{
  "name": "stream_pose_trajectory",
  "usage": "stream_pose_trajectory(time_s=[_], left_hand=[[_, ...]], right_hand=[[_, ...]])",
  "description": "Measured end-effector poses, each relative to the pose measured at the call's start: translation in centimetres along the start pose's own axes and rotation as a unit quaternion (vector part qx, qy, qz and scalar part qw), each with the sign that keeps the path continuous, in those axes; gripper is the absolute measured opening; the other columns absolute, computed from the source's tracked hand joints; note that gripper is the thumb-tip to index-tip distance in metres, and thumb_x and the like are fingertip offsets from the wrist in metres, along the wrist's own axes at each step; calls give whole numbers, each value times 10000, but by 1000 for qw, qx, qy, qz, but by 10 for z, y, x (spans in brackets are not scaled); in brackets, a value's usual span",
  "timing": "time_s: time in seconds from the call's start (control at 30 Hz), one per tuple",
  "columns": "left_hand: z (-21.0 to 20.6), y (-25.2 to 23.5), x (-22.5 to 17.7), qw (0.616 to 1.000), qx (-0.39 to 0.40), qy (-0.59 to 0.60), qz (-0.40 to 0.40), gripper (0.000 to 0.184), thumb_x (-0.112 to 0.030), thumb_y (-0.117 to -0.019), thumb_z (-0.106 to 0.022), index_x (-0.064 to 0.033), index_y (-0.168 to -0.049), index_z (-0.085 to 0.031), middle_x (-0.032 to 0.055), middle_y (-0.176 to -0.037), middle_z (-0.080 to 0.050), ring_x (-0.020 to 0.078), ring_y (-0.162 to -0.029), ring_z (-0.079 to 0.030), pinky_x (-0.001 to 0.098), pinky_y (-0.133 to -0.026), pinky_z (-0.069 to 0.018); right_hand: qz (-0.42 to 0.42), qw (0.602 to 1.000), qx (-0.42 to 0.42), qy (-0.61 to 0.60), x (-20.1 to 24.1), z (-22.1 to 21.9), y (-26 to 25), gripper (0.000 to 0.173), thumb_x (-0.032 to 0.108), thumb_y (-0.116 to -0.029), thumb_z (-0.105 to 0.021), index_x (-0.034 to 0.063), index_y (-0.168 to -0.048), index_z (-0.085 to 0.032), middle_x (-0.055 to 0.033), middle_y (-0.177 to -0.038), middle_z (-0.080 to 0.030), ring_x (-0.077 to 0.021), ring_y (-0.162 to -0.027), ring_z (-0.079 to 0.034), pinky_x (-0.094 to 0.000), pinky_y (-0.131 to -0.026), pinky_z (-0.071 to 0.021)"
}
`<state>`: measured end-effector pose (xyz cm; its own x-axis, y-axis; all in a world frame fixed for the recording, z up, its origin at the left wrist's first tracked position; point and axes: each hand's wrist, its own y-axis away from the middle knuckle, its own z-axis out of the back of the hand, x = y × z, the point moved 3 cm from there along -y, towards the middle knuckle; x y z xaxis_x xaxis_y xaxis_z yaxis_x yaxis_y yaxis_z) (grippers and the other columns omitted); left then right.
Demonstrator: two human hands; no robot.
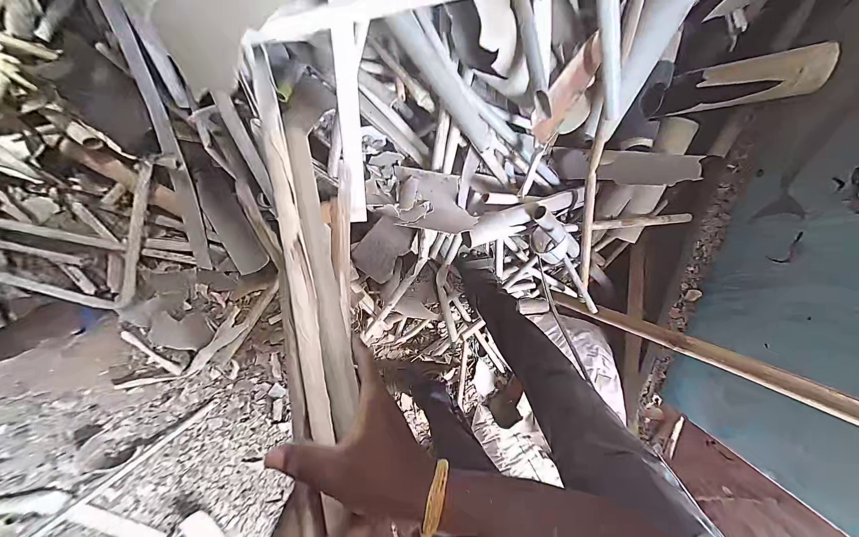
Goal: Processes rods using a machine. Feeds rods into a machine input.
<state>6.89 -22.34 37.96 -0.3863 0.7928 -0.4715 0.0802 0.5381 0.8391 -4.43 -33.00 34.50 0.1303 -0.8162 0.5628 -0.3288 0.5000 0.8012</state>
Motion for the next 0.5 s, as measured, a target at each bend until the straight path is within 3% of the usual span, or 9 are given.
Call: stream_pose_trajectory(time_s=[0.1, 0.2, 0.3, 0.37, 0.43, 0.5], left_hand=[[-31, -18, -72, 998, -3, -43, -39, 666, -312, -795, -861, -187, -1329, -483, -162, -1062, -735, -5, -974, -704, 233, -876, -604], [-41, -16, -92, 996, 17, -37, -80, 687, -325, -822, -846, -178, -1378, -470, -159, -1148, -719, -9, -1052, -682, 235, -941, -578], [-34, 1, -60, 1000, -6, -8, -9, 686, -296, -809, -852, -141, -1356, -469, -116, -1049, -743, 15, -908, -717, 236, -818, -619], [-27, 20, -30, 996, -65, 33, 58, 736, -317, -724, -893, -103, -1307, -496, -72, -930, -752, 42, -786, -728, 240, -714, -630], [-26, 34, -5, 986, -104, 81, 102, 776, -313, -646, -939, -86, -1254, -512, -43, -855, -754, 69, -728, -734, 254, -674, -634], [-28, 45, 12, 981, -122, 90, 124, 805, -252, -623, -922, -62, -1260, -468, -27, -877, -750, 86, -758, -744, 274, -702, -643]], right_hand=[[31, 999, -9, -34, 55, 11, -18, 1108, 295, -798, -861, 156, -1635, -150, -223, -1366, -571, -264, -1137, -645, -467, -940, -561], [18, 997, 0, -77, 77, 14, -15, 1075, 278, -810, -858, 227, -1640, -177, -201, -1354, -584, -259, -1102, -659, -475, -918, -569], [-26, 994, 0, -106, 48, 10, 1, 1032, 275, -815, -849, 140, -1614, -210, -191, -1322, -595, -216, -1067, -671, -417, -910, -584], [-83, 990, 6, -117, 23, 2, 13, 1016, 267, -840, -835, 111, -1614, -195, -174, -1314, -603, -186, -1064, -673, -377, -917, -584], [-130, 984, 16, -118, 3, -2, 25, 879, 287, -941, -735, 106, -1612, -196, -167, -1310, -609, -174, -1071, -670, -365, -927, -574], [-157, 980, 25, -122, -15, -5, 34, 683, 322, -1044, -578, 105, -1602, -249, -160, -1292, -633, -169, -1070, -681, -363, -937, -575]])
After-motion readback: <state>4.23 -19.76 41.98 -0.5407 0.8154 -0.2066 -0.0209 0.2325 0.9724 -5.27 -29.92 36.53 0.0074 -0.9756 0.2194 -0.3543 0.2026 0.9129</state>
